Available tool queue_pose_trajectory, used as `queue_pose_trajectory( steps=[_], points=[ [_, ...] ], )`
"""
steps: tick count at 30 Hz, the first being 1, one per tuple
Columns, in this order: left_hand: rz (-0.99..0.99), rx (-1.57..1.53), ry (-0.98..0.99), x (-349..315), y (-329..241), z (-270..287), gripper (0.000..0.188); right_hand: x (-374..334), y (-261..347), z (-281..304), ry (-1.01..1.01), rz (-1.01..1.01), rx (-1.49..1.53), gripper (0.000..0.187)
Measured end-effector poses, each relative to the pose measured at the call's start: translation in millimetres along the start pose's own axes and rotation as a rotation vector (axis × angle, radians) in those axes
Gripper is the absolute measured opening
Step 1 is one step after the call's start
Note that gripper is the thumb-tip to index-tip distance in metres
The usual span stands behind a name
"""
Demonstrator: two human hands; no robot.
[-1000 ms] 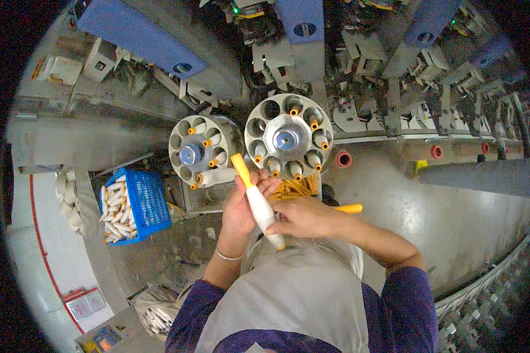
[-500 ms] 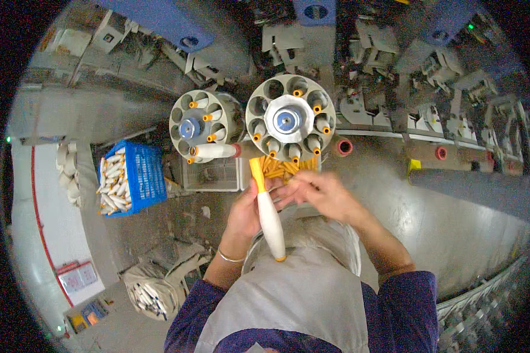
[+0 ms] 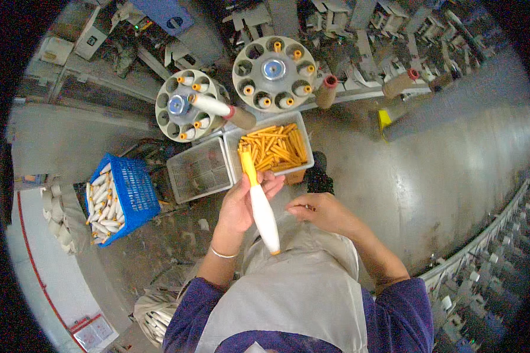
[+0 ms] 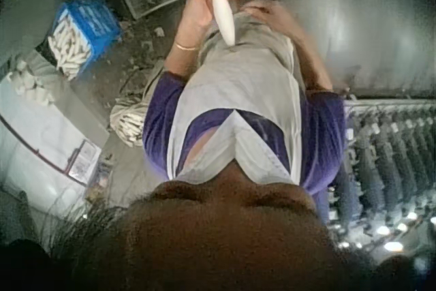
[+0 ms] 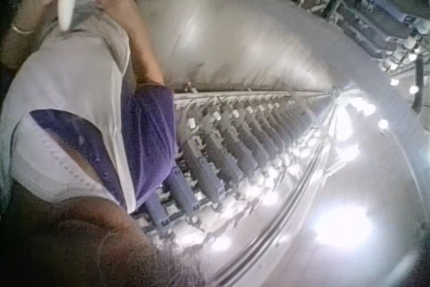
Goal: The person removes a white thread spool from a textile machine and places it into a rotating holder. They then insert blue plastic tubes into the spool and holder, followed by yellow plastic tubes, and finally place the assembled spool into a blue basket.
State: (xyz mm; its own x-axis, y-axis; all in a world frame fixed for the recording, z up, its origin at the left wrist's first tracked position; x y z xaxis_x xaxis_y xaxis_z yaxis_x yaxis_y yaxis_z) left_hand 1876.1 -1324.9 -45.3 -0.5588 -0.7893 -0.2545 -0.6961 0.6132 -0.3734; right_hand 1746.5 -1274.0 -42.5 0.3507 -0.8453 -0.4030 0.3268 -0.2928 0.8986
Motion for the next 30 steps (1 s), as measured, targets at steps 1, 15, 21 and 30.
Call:
queue_pose_trajectory(
  steps=[1, 15, 21, 30],
  points=[
    [0.011, 0.006, -0.002, -11.8, 2.2, 2.3, 0.034, -8.4, 2.6, -11.3, 0.0, 0.013, -0.027, 0.023],
    [-0.061, 0.074, -0.095, -116.5, 51.0, -8.2, 0.033, -58.7, 28.6, -108.0, 0.349, 0.207, -0.267, 0.035],
    [-0.034, -0.006, -0.132, -123.8, 84.2, -18.9, 0.033, -102.1, 35.4, -71.9, 0.199, 0.271, 0.075, 0.027],
    [0.17, 0.173, -0.127, -111.3, 129.6, -37.3, 0.024, -147.3, -24.7, 1.4, 0.085, 0.05, -0.082, 0.014]
  ],
)
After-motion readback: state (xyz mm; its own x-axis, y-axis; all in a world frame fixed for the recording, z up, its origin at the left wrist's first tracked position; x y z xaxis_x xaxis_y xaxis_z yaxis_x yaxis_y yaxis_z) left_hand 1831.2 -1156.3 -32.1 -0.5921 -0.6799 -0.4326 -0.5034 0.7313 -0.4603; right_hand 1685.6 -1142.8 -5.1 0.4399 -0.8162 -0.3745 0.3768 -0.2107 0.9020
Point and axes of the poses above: each hand's wrist, its own x-axis towards the middle knuckle, its own z-axis out of the back of the hand, y = z × x, the point moved 9 cm from there along x, towards the middle knuckle, and after that the axes turned 3 degrees about -x, right-handed, at the moved point
